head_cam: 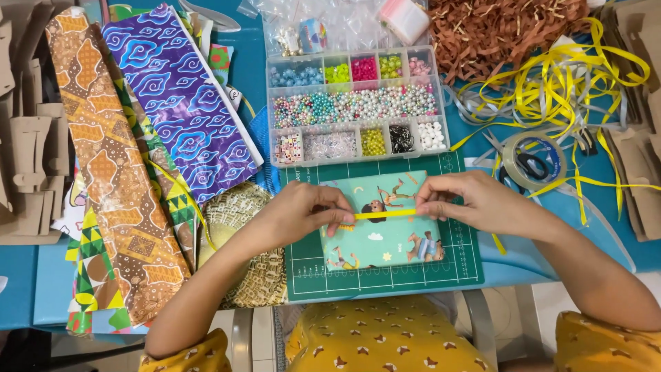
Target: Wrapping a small box with decorative paper and finishing it with a yellow ribbon.
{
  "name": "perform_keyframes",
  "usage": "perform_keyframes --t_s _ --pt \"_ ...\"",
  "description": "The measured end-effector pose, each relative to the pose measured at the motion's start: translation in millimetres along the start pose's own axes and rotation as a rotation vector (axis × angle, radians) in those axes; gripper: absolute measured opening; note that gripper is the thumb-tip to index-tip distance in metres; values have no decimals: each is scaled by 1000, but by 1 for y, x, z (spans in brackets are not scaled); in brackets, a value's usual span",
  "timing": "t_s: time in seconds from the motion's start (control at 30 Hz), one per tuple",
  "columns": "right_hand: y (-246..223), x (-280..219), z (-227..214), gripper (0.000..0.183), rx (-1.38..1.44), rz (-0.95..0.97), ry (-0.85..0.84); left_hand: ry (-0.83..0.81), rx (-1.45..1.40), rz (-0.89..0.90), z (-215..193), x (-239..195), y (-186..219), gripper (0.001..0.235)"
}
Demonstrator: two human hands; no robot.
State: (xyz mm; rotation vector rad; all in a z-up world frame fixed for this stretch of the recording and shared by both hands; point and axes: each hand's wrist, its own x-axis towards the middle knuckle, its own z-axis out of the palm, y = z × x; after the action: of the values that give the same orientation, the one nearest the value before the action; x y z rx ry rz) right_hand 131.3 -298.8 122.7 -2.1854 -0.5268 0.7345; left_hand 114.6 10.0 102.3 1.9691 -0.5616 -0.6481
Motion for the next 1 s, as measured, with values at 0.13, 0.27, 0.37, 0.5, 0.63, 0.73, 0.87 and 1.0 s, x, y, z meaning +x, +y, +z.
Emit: perform_keyframes --t_s 0.13,0.27,0.37,0.5,0.63,0.73,0.87,1.0 --pt "4 0 1 13 -1 39 -5 -19 -3 -19 3 -4 -2 14" --pt "8 -5 8 4 -221 -243 200 309 540 324 21 -10 -28 6" --pt "38 -7 13 7 -665 -720 492 623 1247 728 31 -20 -51 14" --pt "75 -13 26 7 -962 -1099 703 755 1576 996 28 -34 -62 32" --pt "98 -17 38 12 -908 -1025 706 744 1490 901 49 -41 -77 34" --pt "119 -20 52 17 -552 -560 558 704 1053 608 67 -42 -93 23" --pt "108 -25 43 37 115 -160 224 395 171 68 62 -46 -87 46" --pt "93 -28 17 38 339 -84 -74 151 4 -31 34 -51 -65 20"
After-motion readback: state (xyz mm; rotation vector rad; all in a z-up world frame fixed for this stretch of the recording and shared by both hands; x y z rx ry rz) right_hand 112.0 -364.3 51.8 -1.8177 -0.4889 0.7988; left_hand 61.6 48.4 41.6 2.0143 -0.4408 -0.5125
